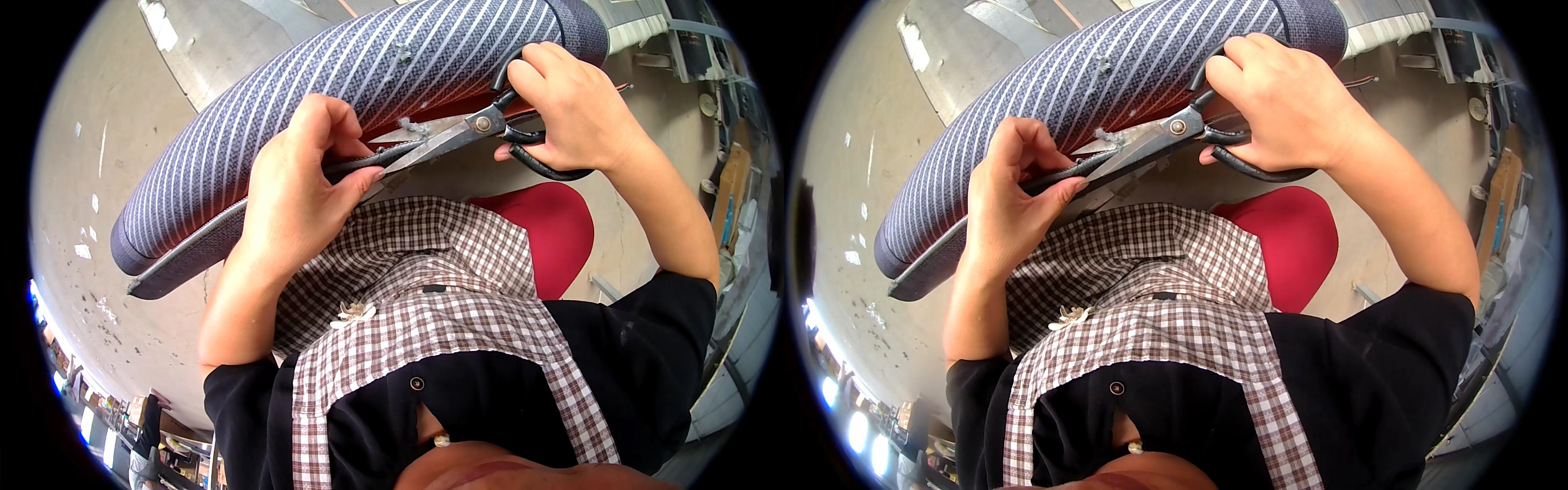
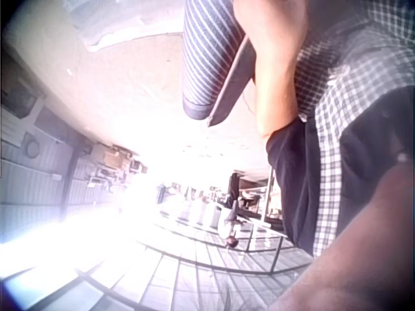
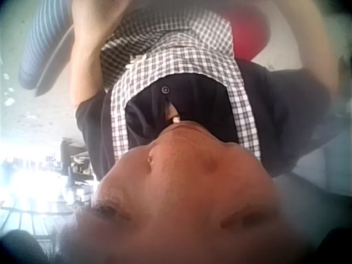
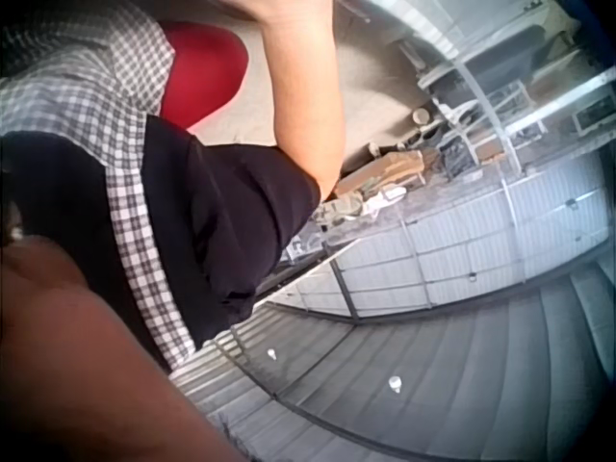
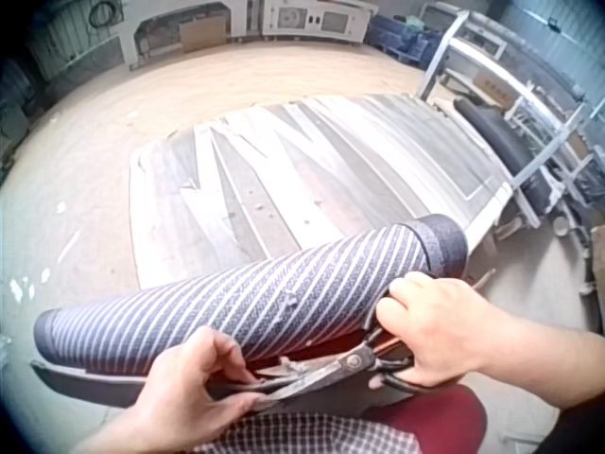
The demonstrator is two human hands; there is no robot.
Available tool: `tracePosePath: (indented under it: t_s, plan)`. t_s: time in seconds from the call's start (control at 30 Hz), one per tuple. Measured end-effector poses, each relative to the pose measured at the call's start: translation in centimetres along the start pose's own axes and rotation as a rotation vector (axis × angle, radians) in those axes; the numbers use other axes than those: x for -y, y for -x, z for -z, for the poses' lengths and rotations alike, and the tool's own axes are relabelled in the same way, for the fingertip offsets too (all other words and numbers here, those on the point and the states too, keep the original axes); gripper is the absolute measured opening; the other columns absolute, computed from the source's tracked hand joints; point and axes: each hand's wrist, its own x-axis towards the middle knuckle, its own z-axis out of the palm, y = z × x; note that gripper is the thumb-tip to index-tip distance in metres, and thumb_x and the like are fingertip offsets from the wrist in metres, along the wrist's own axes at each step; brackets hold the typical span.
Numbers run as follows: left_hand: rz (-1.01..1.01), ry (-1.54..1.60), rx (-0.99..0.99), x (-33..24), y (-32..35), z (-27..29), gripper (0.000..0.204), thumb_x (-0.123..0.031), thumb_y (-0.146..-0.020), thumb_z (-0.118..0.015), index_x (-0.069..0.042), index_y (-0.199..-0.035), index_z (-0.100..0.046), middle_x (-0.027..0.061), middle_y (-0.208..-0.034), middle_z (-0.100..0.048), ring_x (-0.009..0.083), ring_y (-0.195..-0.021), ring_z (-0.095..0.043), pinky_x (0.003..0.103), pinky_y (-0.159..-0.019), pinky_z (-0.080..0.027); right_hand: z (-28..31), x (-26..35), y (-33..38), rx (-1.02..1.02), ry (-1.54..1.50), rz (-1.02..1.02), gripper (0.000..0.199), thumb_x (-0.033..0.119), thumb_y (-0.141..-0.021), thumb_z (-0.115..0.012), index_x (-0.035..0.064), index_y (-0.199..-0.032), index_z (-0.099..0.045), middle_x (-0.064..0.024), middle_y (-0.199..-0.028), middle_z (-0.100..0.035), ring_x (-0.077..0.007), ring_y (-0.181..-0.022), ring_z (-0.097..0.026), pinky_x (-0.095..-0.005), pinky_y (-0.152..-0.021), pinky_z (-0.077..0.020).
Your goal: The person uses large shears to trim the edge of a roll of patterned blue and gray rubberized material. They hold the material with one hand while making precise cuts along the length of the roll.
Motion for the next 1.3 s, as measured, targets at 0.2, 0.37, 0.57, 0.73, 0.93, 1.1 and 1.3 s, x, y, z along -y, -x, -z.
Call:
tracePosePath:
  t_s: [0.2,0.37,0.57,0.73,0.93,1.1,1.3]
  plan:
    - [0.021,0.036,0.007,0.1,-0.1,-0.1,0.044,0.008,-0.078,-0.083,-0.003,-0.107,-0.052,0.0050,-0.090,-0.065,0.0109,-0.087,-0.068,0.026,-0.082,-0.058,-0.6,-0.3,0.5,-0.016,0.002,0.017,0.063,0.058,-0.069,-0.084,0.0053,-0.093,-0.059,-0.0099,-0.089,-0.060,-0.0294,-0.086,-0.064,-0.0399,-0.073,-0.0561]
    - [-0.023,0.026,-0.001,0.4,-0.1,-0.1,0.045,0.004,-0.075,-0.083,-0.004,-0.105,-0.050,0.0114,-0.087,-0.070,0.0240,-0.087,-0.075,0.032,-0.075,-0.058,-0.9,-0.4,0.8,-0.030,0.022,0.042,0.062,0.060,-0.069,-0.083,0.0065,-0.087,-0.058,-0.0084,-0.082,-0.060,-0.0282,-0.078,-0.064,-0.0382,-0.069,-0.0553]
    - [-0.004,0.029,0.009,0.3,-0.1,0.0,0.044,0.008,-0.077,-0.084,-0.003,-0.106,-0.052,0.0041,-0.089,-0.062,0.0109,-0.087,-0.067,0.026,-0.080,-0.058,-1.0,-0.5,1.0,-0.015,0.016,0.044,0.063,0.059,-0.067,-0.084,0.0060,-0.090,-0.058,-0.0085,-0.085,-0.059,-0.0276,-0.083,-0.063,-0.0378,-0.070,-0.0545]
    - [0.011,0.023,-0.001,0.3,-0.1,0.1,0.046,0.007,-0.076,-0.085,-0.003,-0.106,-0.052,0.0044,-0.088,-0.065,0.0109,-0.087,-0.068,0.025,-0.078,-0.057,-0.5,0.8,-0.1,-0.023,-0.044,0.029,0.067,0.051,-0.063,-0.087,0.0035,-0.099,-0.057,-0.0110,-0.098,-0.058,-0.0299,-0.097,-0.060,-0.0396,-0.080,-0.0535]
    - [0.053,-0.074,-0.049,-0.3,0.2,0.0,0.048,0.005,-0.074,-0.086,-0.004,-0.107,-0.052,0.0057,-0.085,-0.068,0.0117,-0.083,-0.069,0.026,-0.077,-0.056,-0.5,0.7,-0.3,-0.026,-0.025,0.016,0.069,0.049,-0.064,-0.088,0.0015,-0.103,-0.056,-0.0122,-0.101,-0.057,-0.0319,-0.099,-0.060,-0.0420,-0.084,-0.0531]
    - [-0.013,-0.176,-0.022,-0.9,0.4,0.4,0.048,0.003,-0.070,-0.087,-0.005,-0.104,-0.054,0.0071,-0.085,-0.070,0.0166,-0.081,-0.071,0.028,-0.074,-0.056,-0.3,0.8,0.0,0.057,-0.052,-0.022,0.069,0.051,-0.067,-0.087,0.0009,-0.103,-0.056,-0.0131,-0.102,-0.057,-0.0324,-0.100,-0.060,-0.0427,-0.086,-0.0535]
    - [-0.087,-0.293,-0.033,-1.5,0.6,0.3,0.045,0.004,-0.069,-0.087,-0.005,-0.101,-0.056,0.0062,-0.083,-0.068,0.0190,-0.079,-0.071,0.029,-0.073,-0.056,-0.1,1.1,0.3,0.129,-0.093,-0.036,0.067,0.054,-0.070,-0.086,0.0010,-0.099,-0.056,-0.0138,-0.099,-0.059,-0.0329,-0.099,-0.061,-0.0436,-0.084,-0.0549]
